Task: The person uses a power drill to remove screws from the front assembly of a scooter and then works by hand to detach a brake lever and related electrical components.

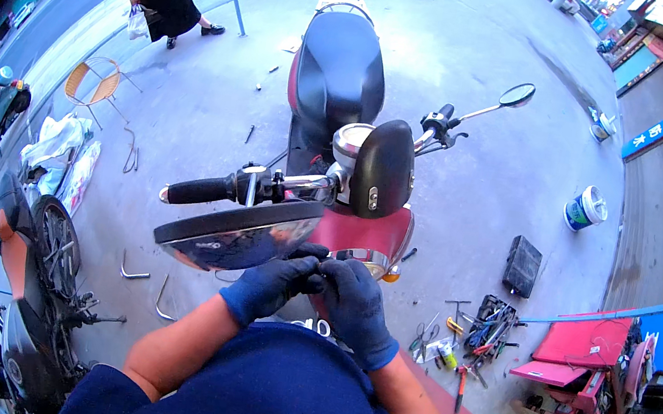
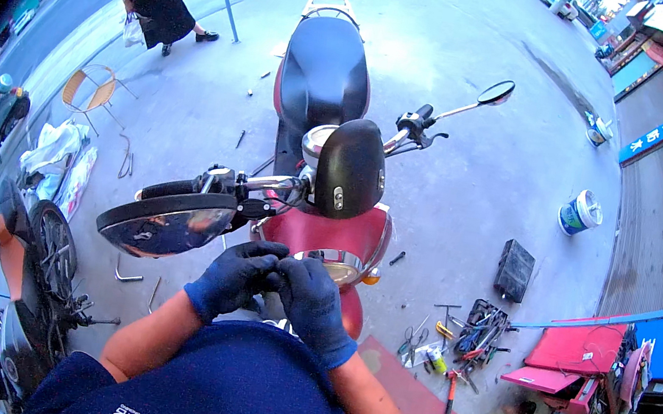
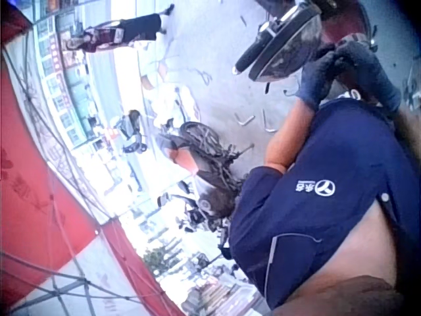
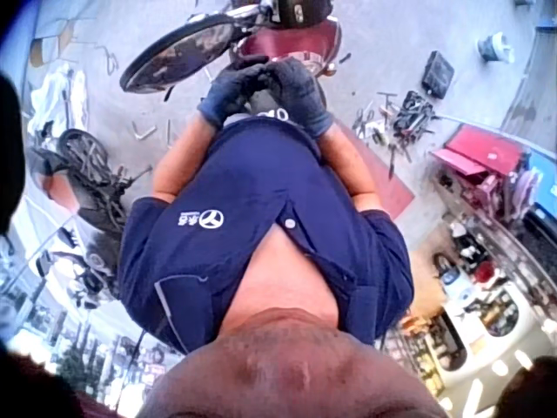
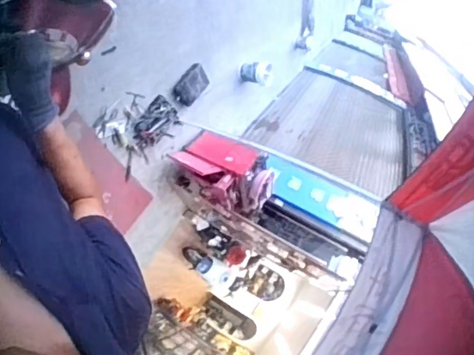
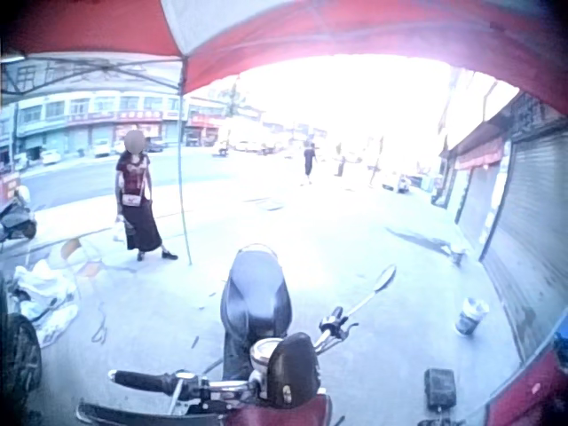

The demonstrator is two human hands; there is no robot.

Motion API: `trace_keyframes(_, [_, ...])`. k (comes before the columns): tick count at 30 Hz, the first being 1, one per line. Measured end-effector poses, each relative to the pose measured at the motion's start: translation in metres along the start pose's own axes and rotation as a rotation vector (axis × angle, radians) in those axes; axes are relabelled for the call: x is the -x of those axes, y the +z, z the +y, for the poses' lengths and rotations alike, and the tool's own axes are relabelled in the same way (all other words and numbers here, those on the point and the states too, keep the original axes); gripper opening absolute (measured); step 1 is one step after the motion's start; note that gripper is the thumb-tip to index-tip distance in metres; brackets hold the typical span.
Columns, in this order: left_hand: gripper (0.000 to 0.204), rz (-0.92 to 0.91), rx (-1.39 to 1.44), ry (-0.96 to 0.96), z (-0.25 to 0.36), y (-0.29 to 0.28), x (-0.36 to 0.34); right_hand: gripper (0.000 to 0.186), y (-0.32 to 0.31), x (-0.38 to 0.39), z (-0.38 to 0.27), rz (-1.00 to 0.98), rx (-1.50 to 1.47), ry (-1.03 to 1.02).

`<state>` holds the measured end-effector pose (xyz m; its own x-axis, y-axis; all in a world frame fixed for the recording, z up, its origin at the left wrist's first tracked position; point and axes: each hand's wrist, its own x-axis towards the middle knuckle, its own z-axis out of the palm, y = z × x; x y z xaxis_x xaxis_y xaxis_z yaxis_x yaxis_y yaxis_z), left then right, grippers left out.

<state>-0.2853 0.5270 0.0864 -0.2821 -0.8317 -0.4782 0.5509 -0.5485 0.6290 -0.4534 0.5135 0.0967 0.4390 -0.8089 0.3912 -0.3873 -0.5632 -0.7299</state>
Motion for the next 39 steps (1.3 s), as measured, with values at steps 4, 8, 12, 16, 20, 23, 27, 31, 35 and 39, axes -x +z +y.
trace_keyframes(4, [0.025, 0.017, 0.136, -0.089, -0.016, -0.009, -0.003, 0.019, 0.004, 0.002, 0.007, 0.005, -0.185, 0.226])
trace_keyframes(8, [0.024, 0.065, 0.095, -0.093, -0.019, -0.012, -0.003, 0.017, 0.012, 0.001, 0.025, -0.096, -0.301, 0.257])
trace_keyframes(12, [0.025, 0.135, -0.01, -0.102, -0.023, -0.03, -0.002, 0.017, 0.03, -0.006, 0.04, -0.062, 0.041, -0.041])
trace_keyframes(16, [0.03, 0.218, -0.332, 0.007, -0.015, -0.03, 0.003, 0.019, 0.038, -0.01, 0.044, -0.229, -0.165, 0.177])
trace_keyframes(20, [0.031, 0.381, -0.333, 0.116, -0.013, -0.064, -0.02, 0.023, 0.043, -0.007, 0.06, -0.154, -0.413, 0.416])
trace_keyframes(23, [0.028, 0.367, -0.58, 0.244, -0.016, -0.071, -0.037, 0.021, 0.035, -0.001, 0.063, -0.036, -0.441, 0.558])
trace_keyframes(27, [0.029, 0.192, -0.604, 0.401, -0.02, -0.017, -0.058, 0.019, 0.017, 0.004, 0.064, 0.055, -0.605, 0.689])
trace_keyframes(31, [0.036, 0.161, -0.421, 0.315, -0.007, 0.0, -0.066, 0.021, 0.004, -0.025, 0.06, 0.303, -0.675, 0.612])
trace_keyframes(35, [0.037, 0.2, -0.217, 0.271, -0.016, 0.001, -0.064, 0.017, 0.012, -0.044, 0.075, 0.277, -0.691, 0.631])
trace_keyframes(39, [0.033, 0.344, -0.216, 0.16, -0.009, 0.016, -0.055, 0.016, 0.014, -0.044, 0.07, 0.32, -0.815, 0.703])
